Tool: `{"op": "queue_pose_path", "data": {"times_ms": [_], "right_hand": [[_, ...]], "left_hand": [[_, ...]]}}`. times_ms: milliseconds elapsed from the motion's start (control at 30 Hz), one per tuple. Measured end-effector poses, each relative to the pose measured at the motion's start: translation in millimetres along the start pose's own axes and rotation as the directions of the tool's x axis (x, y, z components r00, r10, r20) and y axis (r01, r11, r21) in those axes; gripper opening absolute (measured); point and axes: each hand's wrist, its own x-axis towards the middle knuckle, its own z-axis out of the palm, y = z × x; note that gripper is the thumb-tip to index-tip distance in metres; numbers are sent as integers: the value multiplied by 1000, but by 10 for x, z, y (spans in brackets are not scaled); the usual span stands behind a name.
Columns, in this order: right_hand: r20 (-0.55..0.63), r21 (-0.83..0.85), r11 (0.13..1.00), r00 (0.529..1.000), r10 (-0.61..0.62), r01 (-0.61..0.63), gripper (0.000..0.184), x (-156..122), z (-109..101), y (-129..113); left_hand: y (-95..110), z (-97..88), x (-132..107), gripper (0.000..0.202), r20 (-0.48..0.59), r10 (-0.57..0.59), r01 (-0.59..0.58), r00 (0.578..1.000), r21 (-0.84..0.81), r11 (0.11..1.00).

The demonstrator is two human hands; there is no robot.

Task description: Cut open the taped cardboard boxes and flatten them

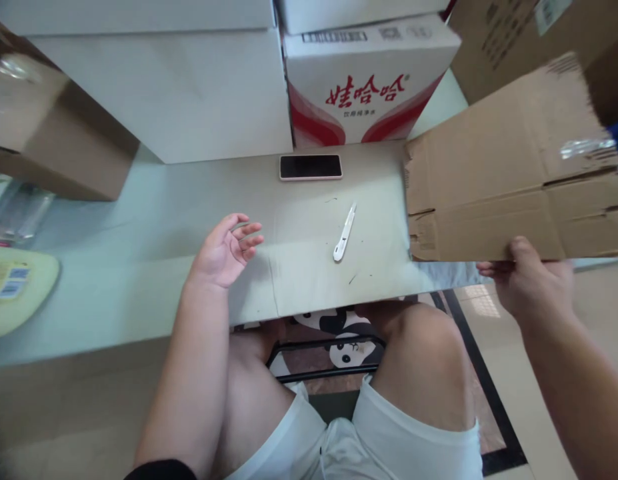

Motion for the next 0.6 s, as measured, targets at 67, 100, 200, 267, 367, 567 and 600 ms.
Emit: {"op": "queue_pose_path", "data": {"times_ms": [67, 100, 200, 267, 367, 567, 600], "right_hand": [[-78, 14, 1000, 997, -1, 2, 39, 209, 31, 9], [-82, 8, 1000, 997, 3, -2, 35, 322, 78, -1], [-60, -17, 1000, 998, 1, -2, 19, 712, 328, -96], [-20, -13, 1000, 1000, -21, 20, 20, 990, 580, -211], [150, 2, 1000, 989, 3, -4, 22, 1323, 1029, -387], [439, -146, 989, 897, 49, 18, 15, 1387, 1588, -383], [456, -178, 982, 890, 18, 71, 15, 1351, 1595, -355]], "left_hand": [[-15, 42, 8, 9, -10, -10, 10, 1000, 27, 1000], [-21, 59, 14, 9, -13, -13, 13, 1000, 37, 999], [-31, 99, 37, 9, -21, -12, 13, 1000, 56, 998], [-31, 121, 58, 9, -27, -9, 11, 1000, 58, 998], [-20, 151, 95, 9, -32, -6, 8, 999, 58, 998], [21, 166, 149, 13, -28, -3, 3, 1000, 21, 1000], [31, 160, 150, 12, -30, -3, 3, 1000, 9, 1000]]}}
